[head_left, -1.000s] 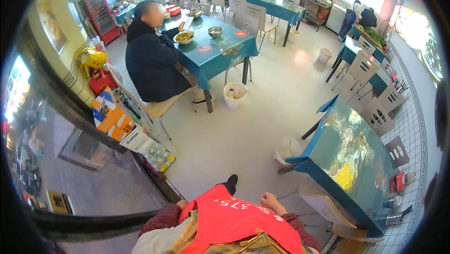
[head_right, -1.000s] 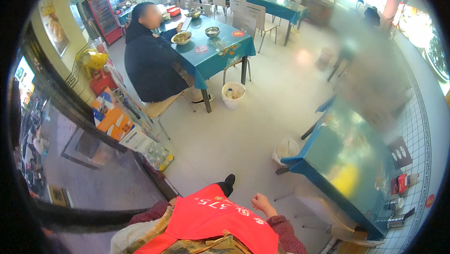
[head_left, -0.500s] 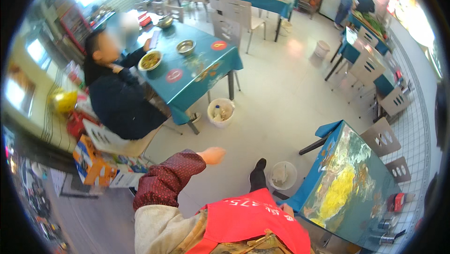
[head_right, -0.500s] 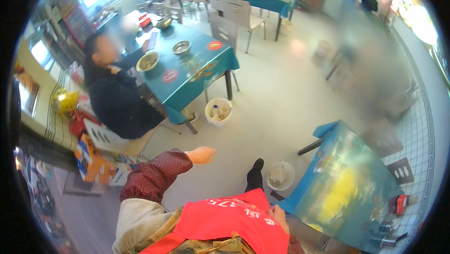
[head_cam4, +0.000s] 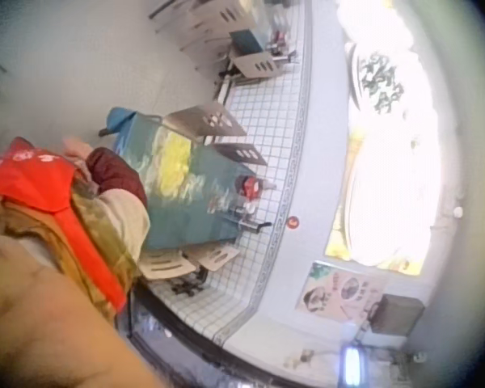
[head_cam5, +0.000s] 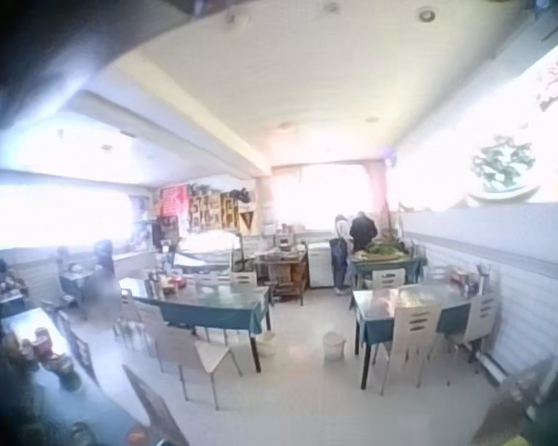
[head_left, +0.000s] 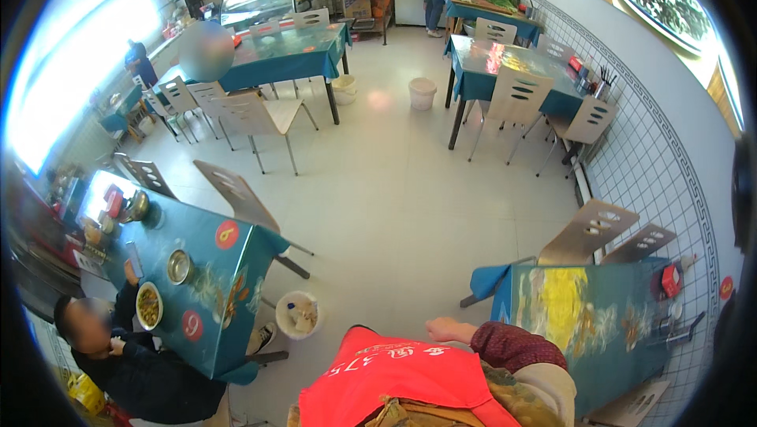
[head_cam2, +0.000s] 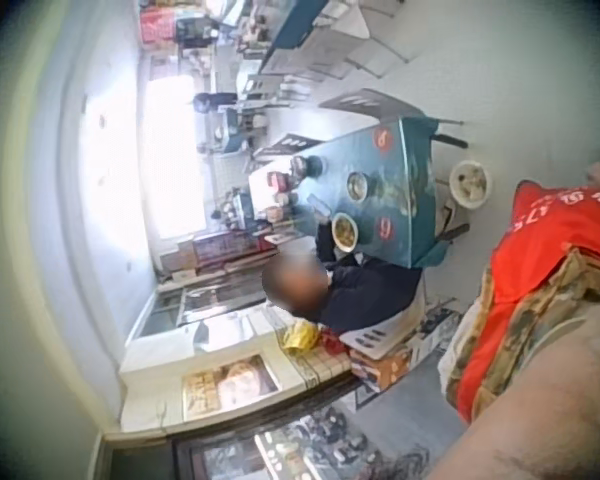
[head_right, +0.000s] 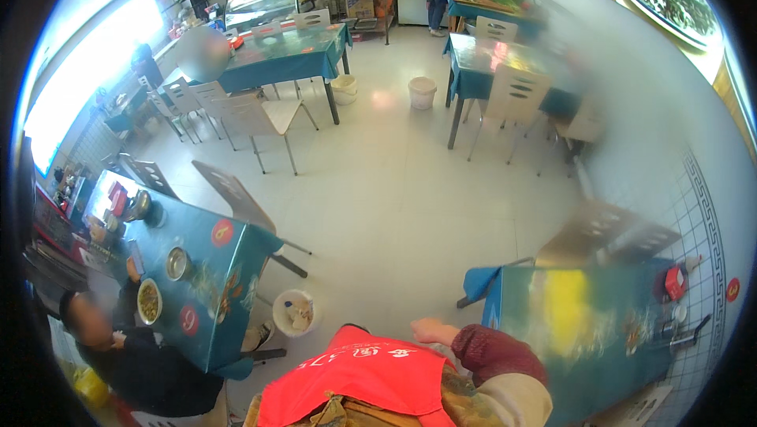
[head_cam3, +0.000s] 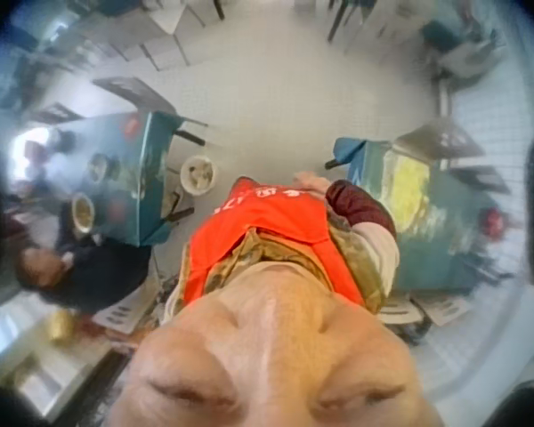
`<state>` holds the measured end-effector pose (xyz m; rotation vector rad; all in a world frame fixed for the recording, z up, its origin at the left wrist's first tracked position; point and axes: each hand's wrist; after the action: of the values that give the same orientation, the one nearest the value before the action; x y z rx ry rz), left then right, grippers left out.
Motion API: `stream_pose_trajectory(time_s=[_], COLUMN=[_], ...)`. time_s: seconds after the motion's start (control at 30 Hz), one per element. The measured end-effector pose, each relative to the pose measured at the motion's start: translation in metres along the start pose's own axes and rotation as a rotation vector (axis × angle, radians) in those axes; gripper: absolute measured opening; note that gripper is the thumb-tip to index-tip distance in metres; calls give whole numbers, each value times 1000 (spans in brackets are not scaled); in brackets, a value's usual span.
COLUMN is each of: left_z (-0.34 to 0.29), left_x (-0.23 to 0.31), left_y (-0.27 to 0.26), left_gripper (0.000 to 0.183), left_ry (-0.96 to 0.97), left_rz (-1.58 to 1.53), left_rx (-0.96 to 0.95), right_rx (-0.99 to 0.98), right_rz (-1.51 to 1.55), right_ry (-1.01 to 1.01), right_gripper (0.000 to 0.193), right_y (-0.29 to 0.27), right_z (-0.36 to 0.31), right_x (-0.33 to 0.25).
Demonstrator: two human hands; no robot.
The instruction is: The person moves a plastic basket outside and returns to a kitchen prep area. They then chop a large bundle of green onions on a wooden cutting board with a knife, collecting the chopped pieces into a metal bowl.
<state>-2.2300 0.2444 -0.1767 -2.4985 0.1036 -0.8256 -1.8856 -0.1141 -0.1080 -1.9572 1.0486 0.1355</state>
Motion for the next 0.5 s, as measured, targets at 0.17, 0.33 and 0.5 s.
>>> stream_pose_trajectory(time_s=[0.17,0.33,0.5], left_z=[90,218,418], left_x=[70,153,253], left_y=[-35,-102,-170], left_gripper=[33,34,30], left_ry=[51,540,85], left_rz=[-162,-499,136], left_rx=[63,142,186], right_rx=[-54,194,121], right_rz=[192,434,144], right_ry=[41,352,355], right_gripper=[30,21,19], right_y=[-53,-94,-117], right_z=[105,124,117], right_x=[49,125,162])
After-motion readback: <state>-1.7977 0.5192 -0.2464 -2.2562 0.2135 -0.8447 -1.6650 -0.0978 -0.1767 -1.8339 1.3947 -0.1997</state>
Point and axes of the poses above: each hand's wrist, its own z-axis towards the middle knuckle, its own y-axis out of the palm, x = y × z, and after that the axes turned 3 degrees about z, right-handed
